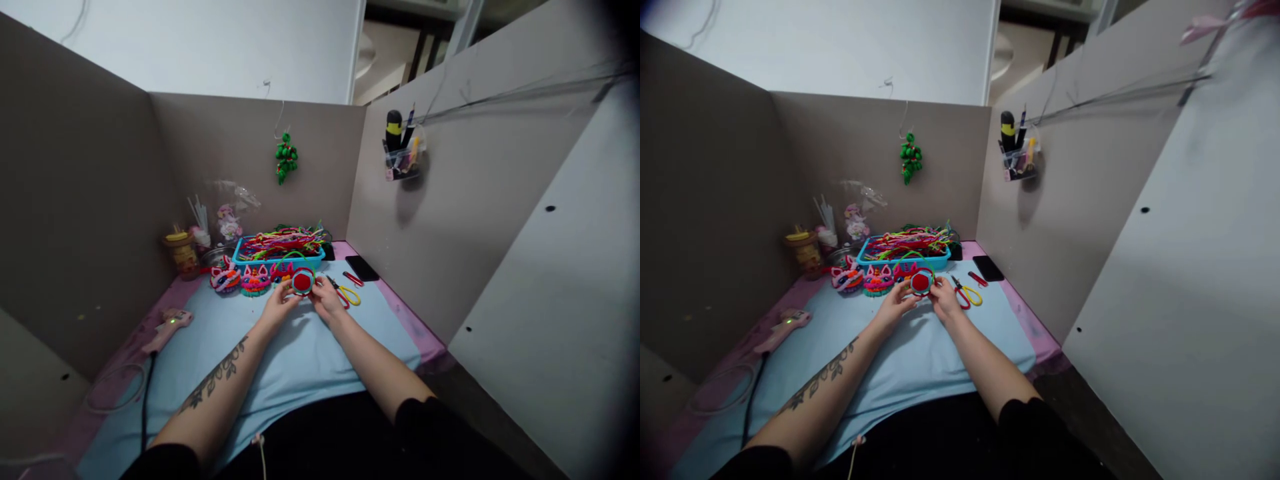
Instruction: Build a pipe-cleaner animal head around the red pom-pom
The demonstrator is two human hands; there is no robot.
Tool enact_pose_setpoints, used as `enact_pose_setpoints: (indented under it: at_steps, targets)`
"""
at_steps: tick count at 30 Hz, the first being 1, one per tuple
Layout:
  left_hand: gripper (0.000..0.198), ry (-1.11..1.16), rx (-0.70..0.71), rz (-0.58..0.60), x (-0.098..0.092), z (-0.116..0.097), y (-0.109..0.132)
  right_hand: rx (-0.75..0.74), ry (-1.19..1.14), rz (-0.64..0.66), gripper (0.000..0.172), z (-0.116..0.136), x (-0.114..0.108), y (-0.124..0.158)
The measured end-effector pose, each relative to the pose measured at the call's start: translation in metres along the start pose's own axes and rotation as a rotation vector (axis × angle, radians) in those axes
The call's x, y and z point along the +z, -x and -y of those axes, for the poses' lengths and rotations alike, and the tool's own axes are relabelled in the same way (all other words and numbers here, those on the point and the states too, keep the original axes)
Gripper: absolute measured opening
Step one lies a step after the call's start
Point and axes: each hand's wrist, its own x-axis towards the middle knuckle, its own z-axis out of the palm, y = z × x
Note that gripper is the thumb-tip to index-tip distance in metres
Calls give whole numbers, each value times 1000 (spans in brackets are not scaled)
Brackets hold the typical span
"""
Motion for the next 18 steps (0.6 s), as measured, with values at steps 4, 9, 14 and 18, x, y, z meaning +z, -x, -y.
enact_pose_setpoints:
  at_steps: [4, 9, 14, 18]
  targets:
    - [59, -18, 49, -36, -5, 3, -4, 8, 84, 34, 38, -5, 8, 5]
    - [51, -126, 77, -114, -11, 8, -8, 19, 159, 57, 36, -4, 12, 9]
    - [51, -239, 89, -152, -13, 8, -8, 62, 203, 48, 33, -2, 13, 10]
    - [50, -322, 130, -223, -17, 4, -6, 74, 207, 15, 35, -2, 12, 10]
